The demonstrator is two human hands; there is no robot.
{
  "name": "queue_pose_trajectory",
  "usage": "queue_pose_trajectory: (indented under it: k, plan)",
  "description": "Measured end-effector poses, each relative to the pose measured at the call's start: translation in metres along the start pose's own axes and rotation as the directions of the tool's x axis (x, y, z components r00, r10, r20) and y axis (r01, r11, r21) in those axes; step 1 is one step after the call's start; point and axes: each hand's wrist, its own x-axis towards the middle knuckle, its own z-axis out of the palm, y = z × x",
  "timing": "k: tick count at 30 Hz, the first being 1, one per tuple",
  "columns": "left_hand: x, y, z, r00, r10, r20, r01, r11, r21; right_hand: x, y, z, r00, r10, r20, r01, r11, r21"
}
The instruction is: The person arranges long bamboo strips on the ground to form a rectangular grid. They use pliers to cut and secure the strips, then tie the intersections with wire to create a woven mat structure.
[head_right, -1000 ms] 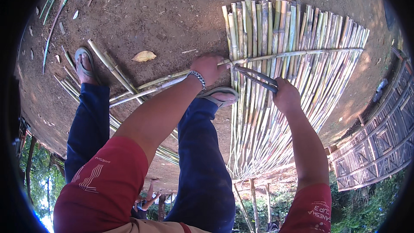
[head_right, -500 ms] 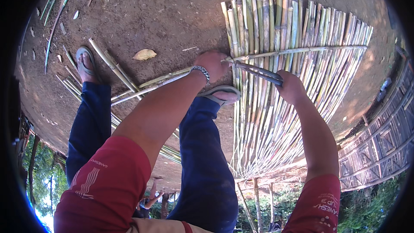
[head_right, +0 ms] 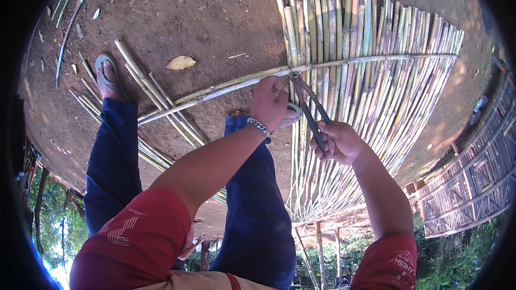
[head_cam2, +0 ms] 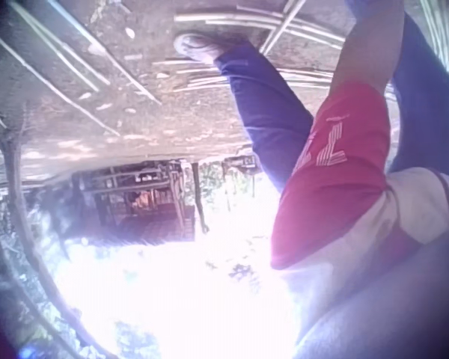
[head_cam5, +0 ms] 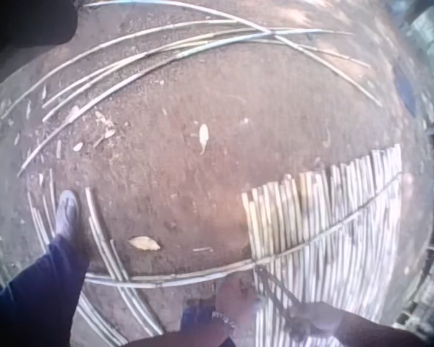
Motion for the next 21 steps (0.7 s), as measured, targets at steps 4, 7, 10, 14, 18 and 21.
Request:
queue_pose_trajectory:
  k: [4,7,10,14,18,21]
  plan:
    - [-0.02,0.036,0.044,0.824,-0.453,0.339,0.533,0.42,-0.734,-0.019,-0.022,0.031,0.986,-0.087,-0.144,0.074,0.993,-0.093]
    - [-0.006,0.061,0.076,0.663,-0.678,0.317,0.479,0.059,-0.876,-0.02,-0.026,0.034,0.962,-0.151,-0.229,0.068,0.941,-0.333]
    - [0.003,0.058,0.074,0.666,-0.606,0.436,0.548,0.0,-0.837,-0.035,-0.034,0.053,0.827,-0.476,-0.299,-0.069,0.441,-0.895]
    - [0.008,0.061,0.071,0.658,-0.62,0.428,0.593,0.076,-0.802,-0.036,-0.011,0.077,0.701,-0.676,-0.226,-0.42,-0.136,-0.897]
    - [0.011,0.068,0.083,0.668,-0.653,0.356,0.548,0.108,-0.83,-0.009,0.008,0.056,0.444,-0.894,0.068,-0.416,-0.272,-0.868]
    - [0.016,0.064,0.088,0.669,-0.651,0.359,0.534,0.084,-0.842,-0.011,-0.002,0.051,0.548,-0.836,0.023,-0.444,-0.314,-0.839]
